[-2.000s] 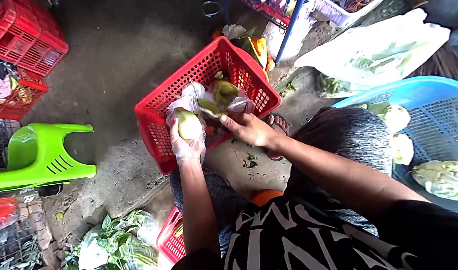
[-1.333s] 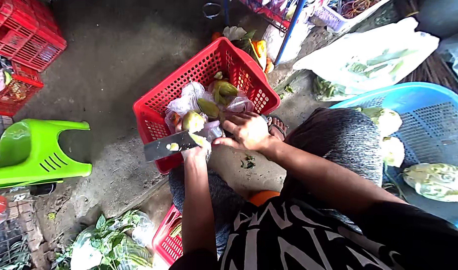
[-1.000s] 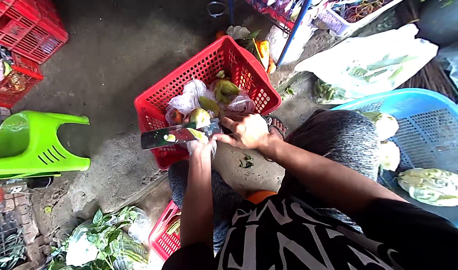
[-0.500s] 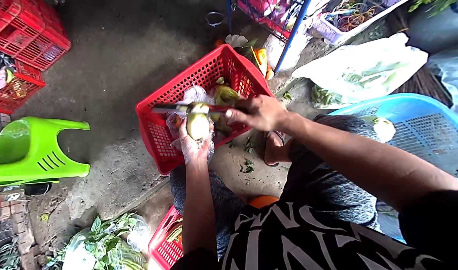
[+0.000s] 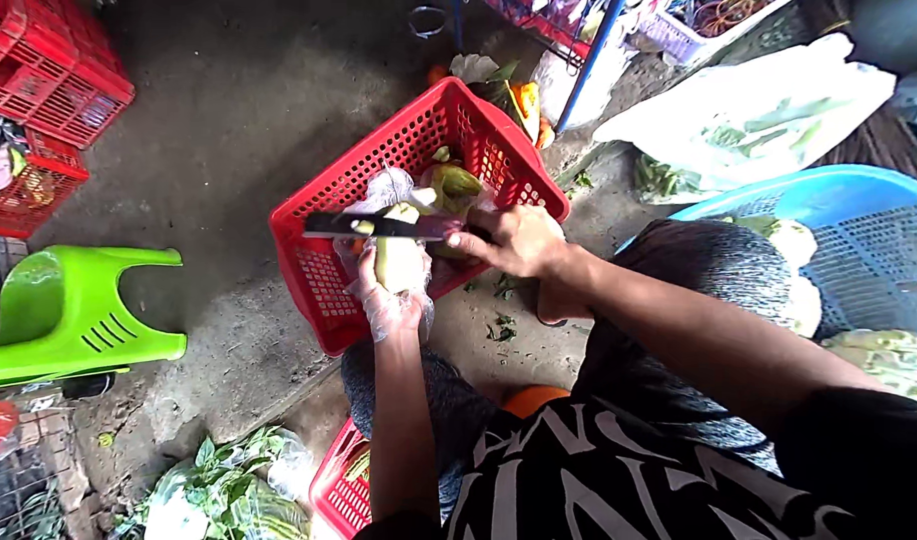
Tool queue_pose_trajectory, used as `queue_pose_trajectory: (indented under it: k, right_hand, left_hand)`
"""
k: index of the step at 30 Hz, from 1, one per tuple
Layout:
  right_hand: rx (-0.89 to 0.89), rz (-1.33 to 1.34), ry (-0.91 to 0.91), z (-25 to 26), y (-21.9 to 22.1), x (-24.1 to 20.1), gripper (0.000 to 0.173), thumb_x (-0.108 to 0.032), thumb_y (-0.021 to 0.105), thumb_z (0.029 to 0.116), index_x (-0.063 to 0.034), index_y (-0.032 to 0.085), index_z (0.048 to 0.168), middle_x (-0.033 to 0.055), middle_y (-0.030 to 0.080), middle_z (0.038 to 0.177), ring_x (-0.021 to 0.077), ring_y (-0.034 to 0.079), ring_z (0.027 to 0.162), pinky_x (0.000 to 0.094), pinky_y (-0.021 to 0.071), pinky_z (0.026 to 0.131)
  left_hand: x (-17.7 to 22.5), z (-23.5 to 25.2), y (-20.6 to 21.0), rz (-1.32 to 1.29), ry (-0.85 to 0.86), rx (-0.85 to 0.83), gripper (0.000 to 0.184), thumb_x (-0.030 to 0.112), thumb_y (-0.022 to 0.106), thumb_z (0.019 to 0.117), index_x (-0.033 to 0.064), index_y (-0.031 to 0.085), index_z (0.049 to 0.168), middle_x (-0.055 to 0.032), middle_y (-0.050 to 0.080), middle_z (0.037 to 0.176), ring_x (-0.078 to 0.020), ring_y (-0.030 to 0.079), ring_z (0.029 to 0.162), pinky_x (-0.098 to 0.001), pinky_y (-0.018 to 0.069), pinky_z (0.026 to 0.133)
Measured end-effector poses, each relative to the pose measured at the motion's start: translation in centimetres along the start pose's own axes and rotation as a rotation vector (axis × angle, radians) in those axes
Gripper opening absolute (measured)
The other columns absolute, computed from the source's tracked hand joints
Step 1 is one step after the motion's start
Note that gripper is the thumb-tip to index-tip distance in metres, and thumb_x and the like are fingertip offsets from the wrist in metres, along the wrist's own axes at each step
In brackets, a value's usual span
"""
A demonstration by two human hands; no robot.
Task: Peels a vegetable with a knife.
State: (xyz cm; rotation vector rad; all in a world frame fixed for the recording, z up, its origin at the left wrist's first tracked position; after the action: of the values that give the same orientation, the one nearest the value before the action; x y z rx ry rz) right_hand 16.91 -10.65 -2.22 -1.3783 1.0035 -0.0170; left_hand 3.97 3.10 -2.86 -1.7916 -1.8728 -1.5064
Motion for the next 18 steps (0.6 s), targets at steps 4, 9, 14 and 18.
queue_pose_trajectory:
  k: [4, 9, 14, 18]
  right_hand:
    - [0.104, 0.028, -0.196, -1.7, -0.3, -2.7, 0.08, -0.079, 0.032, 0.0947, -0.0095, 0.072, 0.095, 0.0118, 0.066, 0.071, 0.0359, 0.069, 0.068, 0.058, 0.049, 0.056]
    - [-0.019, 0.016, 0.051, 0.6, -0.2, 1.4, 0.087, -0.082, 0.025, 0.0949, -0.0082, 0.069, 0.11, 0.0225, 0.07, 0.086, 0.048, 0.07, 0.086, 0.069, 0.0498, 0.068]
    - [0.118, 0.044, -0.057, -1.3, -1.4, -1.0, 0.081, -0.081, 0.028, 0.0945, -0.0101, 0.068, 0.09, 0.0117, 0.062, 0.066, 0.0371, 0.067, 0.066, 0.0589, 0.0473, 0.054]
    - [0.1, 0.028, -0.085, -1.2, -0.1, -0.9, 0.088, -0.084, 0.024, 0.0928, -0.0082, 0.068, 0.094, 0.0143, 0.064, 0.07, 0.0391, 0.068, 0.07, 0.0594, 0.0477, 0.056]
  left_hand:
    - [-0.9, -0.4, 0.1, -0.004, 0.013, 0.026, 0.038, 0.044, 0.031, 0.1087, 0.0174, 0.056, 0.116, -0.0035, 0.067, 0.099, -0.0173, 0.068, 0.09, -0.0388, 0.0595, 0.074]
    - [-1.3, -0.7, 0.4, 0.05, -0.081, -0.128, 0.028, 0.032, 0.044, 0.102, 0.0114, 0.059, 0.113, -0.0117, 0.068, 0.097, -0.0243, 0.07, 0.081, -0.0405, 0.0607, 0.066]
    - [-1.0, -0.5, 0.8, 0.041, -0.045, -0.081, 0.027, 0.032, 0.039, 0.105, 0.0135, 0.058, 0.109, -0.0079, 0.067, 0.095, -0.0217, 0.069, 0.084, -0.0412, 0.0598, 0.072]
    - [-1.2, -0.8, 0.7, 0.02, -0.066, -0.094, 0.026, 0.032, 0.04, 0.1032, 0.0138, 0.057, 0.108, -0.0088, 0.066, 0.095, -0.0226, 0.068, 0.086, -0.0438, 0.0595, 0.073]
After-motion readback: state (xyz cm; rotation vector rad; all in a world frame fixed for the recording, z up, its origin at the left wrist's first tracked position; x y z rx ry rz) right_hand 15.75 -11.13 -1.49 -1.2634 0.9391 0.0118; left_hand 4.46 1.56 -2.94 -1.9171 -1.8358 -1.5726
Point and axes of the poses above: each hand's wrist, its own z-axis towards the middle knuckle, its own y-axis out of the palm, x = y × z, the point moved 7 cm from there along z, towards the middle knuckle
